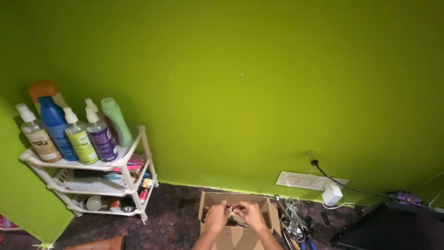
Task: The person takes hardware components from a cardboard box and assembles them onto a metal rod by hand.
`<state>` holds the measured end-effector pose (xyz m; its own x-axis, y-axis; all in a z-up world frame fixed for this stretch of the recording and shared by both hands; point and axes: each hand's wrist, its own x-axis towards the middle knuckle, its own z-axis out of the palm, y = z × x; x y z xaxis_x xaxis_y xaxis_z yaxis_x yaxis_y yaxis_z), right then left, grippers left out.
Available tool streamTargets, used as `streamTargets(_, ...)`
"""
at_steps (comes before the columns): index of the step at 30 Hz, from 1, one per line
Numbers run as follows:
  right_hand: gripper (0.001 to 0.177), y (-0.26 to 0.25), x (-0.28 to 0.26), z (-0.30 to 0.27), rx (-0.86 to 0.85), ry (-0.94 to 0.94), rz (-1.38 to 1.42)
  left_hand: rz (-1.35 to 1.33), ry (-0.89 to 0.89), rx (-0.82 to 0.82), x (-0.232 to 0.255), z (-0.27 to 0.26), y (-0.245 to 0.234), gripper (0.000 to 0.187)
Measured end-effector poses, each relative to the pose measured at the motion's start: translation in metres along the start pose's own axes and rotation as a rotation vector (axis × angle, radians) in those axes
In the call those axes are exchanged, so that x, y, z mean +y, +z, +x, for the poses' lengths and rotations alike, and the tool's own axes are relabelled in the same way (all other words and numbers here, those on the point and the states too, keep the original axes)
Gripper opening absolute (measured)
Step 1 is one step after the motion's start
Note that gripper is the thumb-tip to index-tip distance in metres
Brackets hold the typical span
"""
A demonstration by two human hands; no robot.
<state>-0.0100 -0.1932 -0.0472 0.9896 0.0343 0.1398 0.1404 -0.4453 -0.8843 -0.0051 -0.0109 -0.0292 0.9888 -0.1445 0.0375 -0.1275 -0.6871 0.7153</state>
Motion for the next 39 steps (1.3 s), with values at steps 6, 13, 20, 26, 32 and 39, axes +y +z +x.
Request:
streamTargets(6, 0.018, -0.002, -0.012, -0.002, 0.006, -0.04, 0.137, -0.502, -0.028, -0.084, -0.018, 0.016, 0.029, 0.019)
streamTargets(13, 0.02, -0.004, -0.022, -0.003, 0.031, -0.079, 0.049, -0.642, 0.058, -0.034, -0.028, 0.026, 0.039, 0.011)
streamTargets(20, 0.018, -0.007, -0.021, -0.001, 0.036, -0.115, 0.02, -0.452, 0.077, -0.006, -0.017, 0.017, 0.029, 0.008)
streamTargets(26, 0.02, -0.007, -0.017, 0.0, 0.064, 0.079, -0.004, -0.025, 0.114, -0.013, 0.002, 0.009, 0.014, 0.017)
streamTargets(32, 0.019, -0.005, -0.004, 0.004, 0.11, -0.113, 0.007, 0.106, 0.136, -0.074, 0.005, 0.002, 0.01, 0.02)
streamTargets(39, 0.02, -0.009, -0.007, 0.001, 0.133, 0.073, 0.029, 0.229, 0.066, -0.138, 0.005, 0.006, 0.018, 0.025)
